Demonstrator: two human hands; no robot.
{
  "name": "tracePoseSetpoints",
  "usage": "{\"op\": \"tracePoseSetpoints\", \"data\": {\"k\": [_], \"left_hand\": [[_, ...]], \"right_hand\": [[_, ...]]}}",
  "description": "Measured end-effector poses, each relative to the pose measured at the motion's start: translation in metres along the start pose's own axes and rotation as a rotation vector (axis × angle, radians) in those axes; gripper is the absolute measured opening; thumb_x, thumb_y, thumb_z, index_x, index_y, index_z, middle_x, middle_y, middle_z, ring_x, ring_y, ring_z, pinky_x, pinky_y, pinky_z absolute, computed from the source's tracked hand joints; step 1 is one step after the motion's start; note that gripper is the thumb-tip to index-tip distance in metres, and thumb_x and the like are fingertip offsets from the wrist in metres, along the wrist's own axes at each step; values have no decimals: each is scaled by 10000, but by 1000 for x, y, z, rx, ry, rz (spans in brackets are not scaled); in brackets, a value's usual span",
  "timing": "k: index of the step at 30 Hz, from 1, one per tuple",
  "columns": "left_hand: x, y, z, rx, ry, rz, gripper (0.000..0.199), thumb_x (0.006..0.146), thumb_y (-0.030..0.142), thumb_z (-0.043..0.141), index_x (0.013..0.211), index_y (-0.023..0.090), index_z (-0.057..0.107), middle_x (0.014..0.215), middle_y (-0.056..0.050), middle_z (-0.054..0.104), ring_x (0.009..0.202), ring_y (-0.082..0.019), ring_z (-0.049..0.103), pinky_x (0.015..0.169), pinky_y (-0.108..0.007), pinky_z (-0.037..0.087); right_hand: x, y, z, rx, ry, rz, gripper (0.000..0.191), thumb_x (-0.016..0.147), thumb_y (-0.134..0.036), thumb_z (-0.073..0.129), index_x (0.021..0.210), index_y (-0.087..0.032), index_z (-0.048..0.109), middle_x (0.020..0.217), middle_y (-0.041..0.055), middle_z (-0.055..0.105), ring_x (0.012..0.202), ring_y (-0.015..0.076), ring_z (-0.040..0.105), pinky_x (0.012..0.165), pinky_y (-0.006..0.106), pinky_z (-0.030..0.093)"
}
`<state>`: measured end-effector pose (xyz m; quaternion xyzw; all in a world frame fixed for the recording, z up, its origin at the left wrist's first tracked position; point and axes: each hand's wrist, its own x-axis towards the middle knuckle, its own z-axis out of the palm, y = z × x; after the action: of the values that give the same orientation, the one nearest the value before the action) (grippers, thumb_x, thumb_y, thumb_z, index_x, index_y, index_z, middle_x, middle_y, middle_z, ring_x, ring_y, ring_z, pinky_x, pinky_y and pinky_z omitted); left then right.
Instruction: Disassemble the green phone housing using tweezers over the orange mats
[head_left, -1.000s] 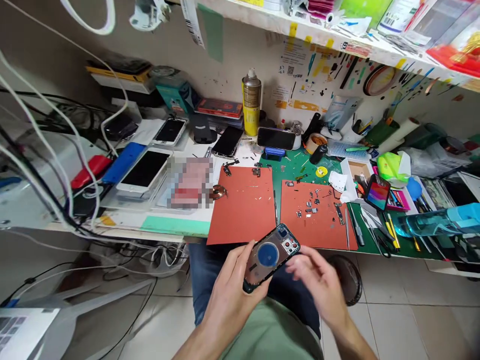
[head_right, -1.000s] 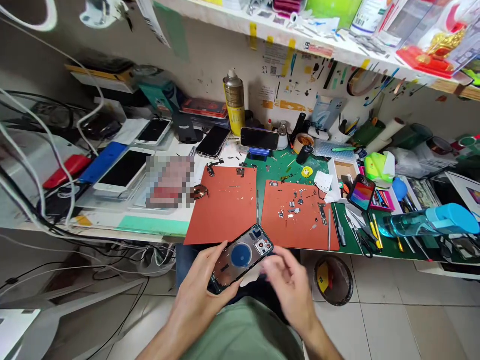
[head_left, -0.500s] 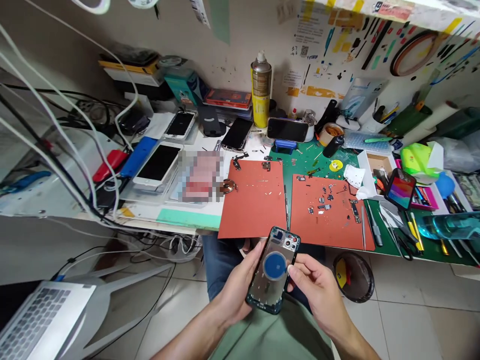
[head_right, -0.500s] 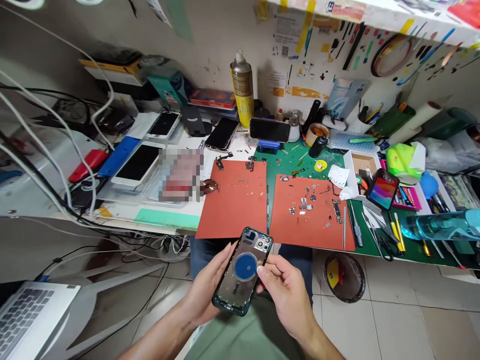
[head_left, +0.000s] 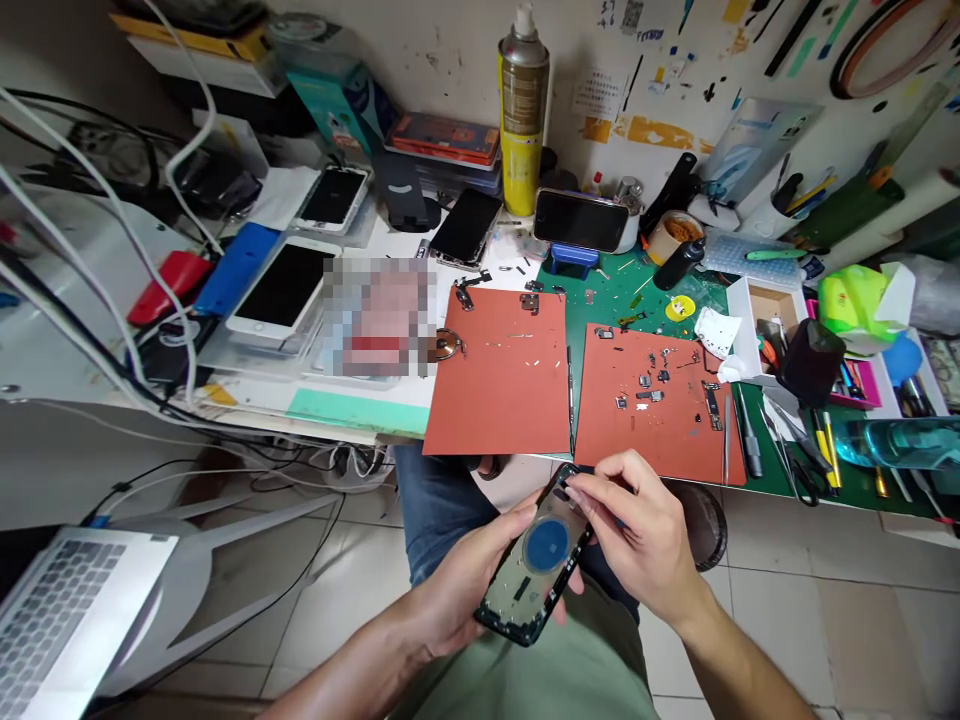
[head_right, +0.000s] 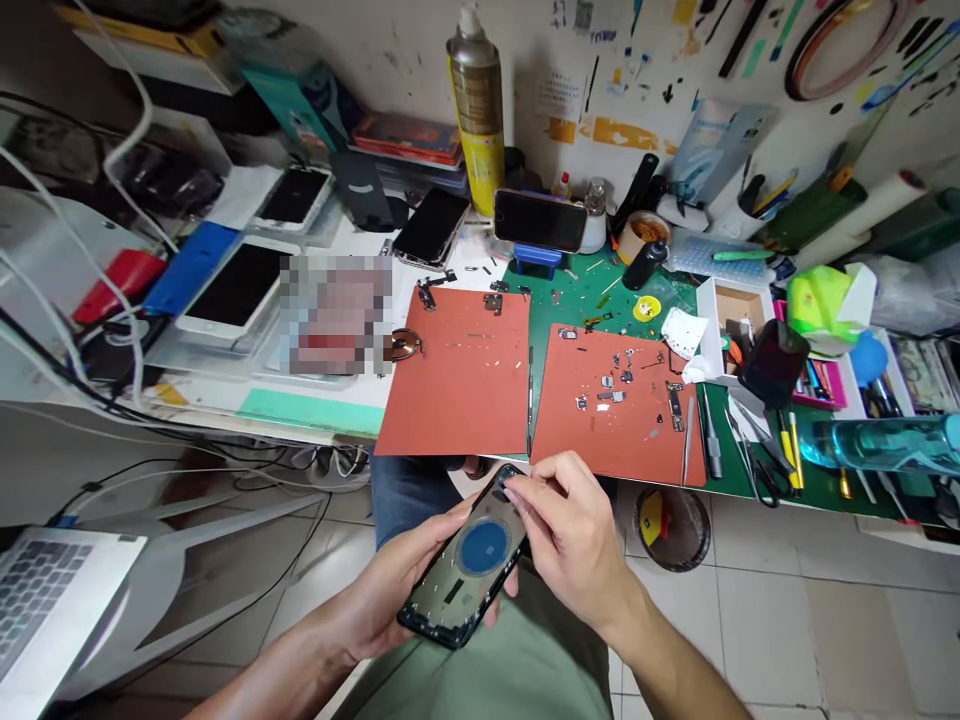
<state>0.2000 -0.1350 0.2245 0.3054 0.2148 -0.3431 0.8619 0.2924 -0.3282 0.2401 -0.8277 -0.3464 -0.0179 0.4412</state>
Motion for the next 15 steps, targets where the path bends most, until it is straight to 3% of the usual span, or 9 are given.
{"op": "tracePoseSetpoints", "data": {"k": [7, 15], "left_hand": [[-1, 7, 5, -4, -46, -43, 694, 1043, 643, 562, 1545, 163, 552, 945, -143, 823, 688, -215, 764, 636, -261, 542], [-3, 9, -4, -35, -188, -45, 546, 1088, 545, 500, 1493, 197, 615, 972, -137, 782, 827, -286, 790, 598, -307, 589]], "right_hand": [[1, 6, -3, -69, -49, -113, 325, 1001, 14, 603, 1166, -205, 778, 905, 55, 596, 793, 182, 567, 653, 309, 516], [15, 19, -22, -135, -229, -297, 322, 1003, 4, 563, 1141, -199, 771, 942, 79, 657, 805, 195, 582, 669, 330, 515]]}}
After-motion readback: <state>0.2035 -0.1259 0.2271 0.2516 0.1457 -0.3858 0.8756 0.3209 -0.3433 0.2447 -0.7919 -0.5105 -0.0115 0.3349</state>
